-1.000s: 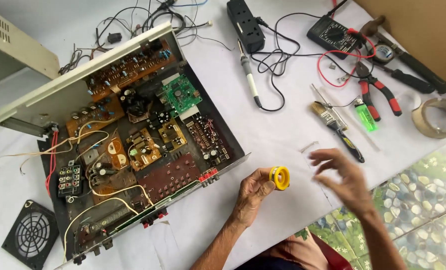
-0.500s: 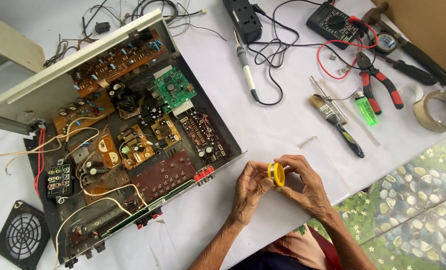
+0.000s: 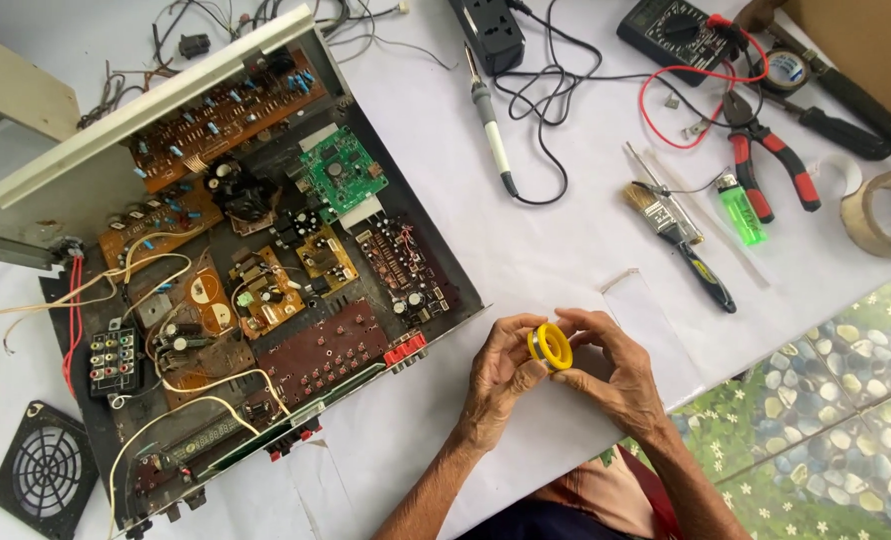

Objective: A person is attempting to peel a piece of yellow adhesive tape from a roll at a repair bench.

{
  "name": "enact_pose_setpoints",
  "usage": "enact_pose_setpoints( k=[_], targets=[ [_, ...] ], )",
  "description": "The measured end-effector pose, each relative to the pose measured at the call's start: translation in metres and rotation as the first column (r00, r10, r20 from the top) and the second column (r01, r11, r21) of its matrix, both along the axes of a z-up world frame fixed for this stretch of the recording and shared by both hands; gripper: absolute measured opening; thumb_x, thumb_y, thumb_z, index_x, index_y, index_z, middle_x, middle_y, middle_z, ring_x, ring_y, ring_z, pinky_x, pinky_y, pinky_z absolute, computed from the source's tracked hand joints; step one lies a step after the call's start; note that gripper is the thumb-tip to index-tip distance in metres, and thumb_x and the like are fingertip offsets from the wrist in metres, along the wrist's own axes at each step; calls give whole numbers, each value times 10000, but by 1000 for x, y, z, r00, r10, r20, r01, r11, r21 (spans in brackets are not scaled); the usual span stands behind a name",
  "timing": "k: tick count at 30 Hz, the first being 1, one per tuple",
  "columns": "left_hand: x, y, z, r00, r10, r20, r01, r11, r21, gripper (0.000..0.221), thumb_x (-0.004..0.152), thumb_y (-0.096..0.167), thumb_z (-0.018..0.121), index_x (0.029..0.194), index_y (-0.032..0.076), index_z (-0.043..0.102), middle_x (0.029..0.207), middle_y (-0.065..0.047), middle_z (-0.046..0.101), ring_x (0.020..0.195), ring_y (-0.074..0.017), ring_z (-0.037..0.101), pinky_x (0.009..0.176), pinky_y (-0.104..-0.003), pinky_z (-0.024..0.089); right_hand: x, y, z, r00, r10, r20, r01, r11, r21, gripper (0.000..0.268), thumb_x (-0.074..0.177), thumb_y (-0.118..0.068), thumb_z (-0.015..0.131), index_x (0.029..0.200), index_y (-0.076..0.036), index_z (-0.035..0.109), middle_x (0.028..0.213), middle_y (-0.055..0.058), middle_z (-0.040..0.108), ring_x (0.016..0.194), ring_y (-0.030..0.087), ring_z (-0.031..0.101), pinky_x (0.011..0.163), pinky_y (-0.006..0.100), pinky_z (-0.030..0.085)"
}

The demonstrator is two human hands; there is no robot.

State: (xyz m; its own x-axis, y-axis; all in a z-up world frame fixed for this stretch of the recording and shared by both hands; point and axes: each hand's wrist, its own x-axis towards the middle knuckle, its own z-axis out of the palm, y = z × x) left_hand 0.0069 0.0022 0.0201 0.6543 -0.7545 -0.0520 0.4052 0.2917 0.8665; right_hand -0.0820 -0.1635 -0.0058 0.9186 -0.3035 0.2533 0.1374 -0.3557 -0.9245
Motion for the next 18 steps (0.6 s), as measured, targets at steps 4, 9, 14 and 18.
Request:
enact_pose_setpoints(
  k=[4,9,14,18],
  targets=[
    [1,0,-8,999,-14,-47,13,1000,-12,505,932,314,727,1346,113,518,1306,-151,646,1239,-215,613,1062,-365,488,-1,-3,-4,1000,18,22,-17,999,-26,612,866,-359,770,1384,-93,583,1260,96,656,1066,187,679,933,318,591],
    [1,2,-18,983,-75,-167,56,992,-117,454,980,249,696,1385,101,551,1326,-116,651,1258,-203,596,1093,-359,447,-2,-3,-2,999,35,-18,-36,999,-31,566,876,-358,756,1356,-103,598,1283,118,629,1140,223,650,966,350,585],
    [3,0,-6,994,-53,-100,47,997,-66,448,998,305,672,1383,103,564,1318,-121,664,1252,-216,613,1082,-366,462,-1,-3,-2,1000,13,-14,-14,999,-45,545,863,-323,776,1335,-109,610,1284,128,639,1212,255,637,967,353,597],
    [3,0,-15,995,-37,-96,36,999,-20,677,915,423,761,1451,91,515,1291,-59,682,1200,-138,606,1026,-330,455,-1,-2,-3,1000,28,0,-28,1000,15,510,877,-222,782,1338,-121,589,1300,119,647,1198,227,666,974,323,598]
  ],
)
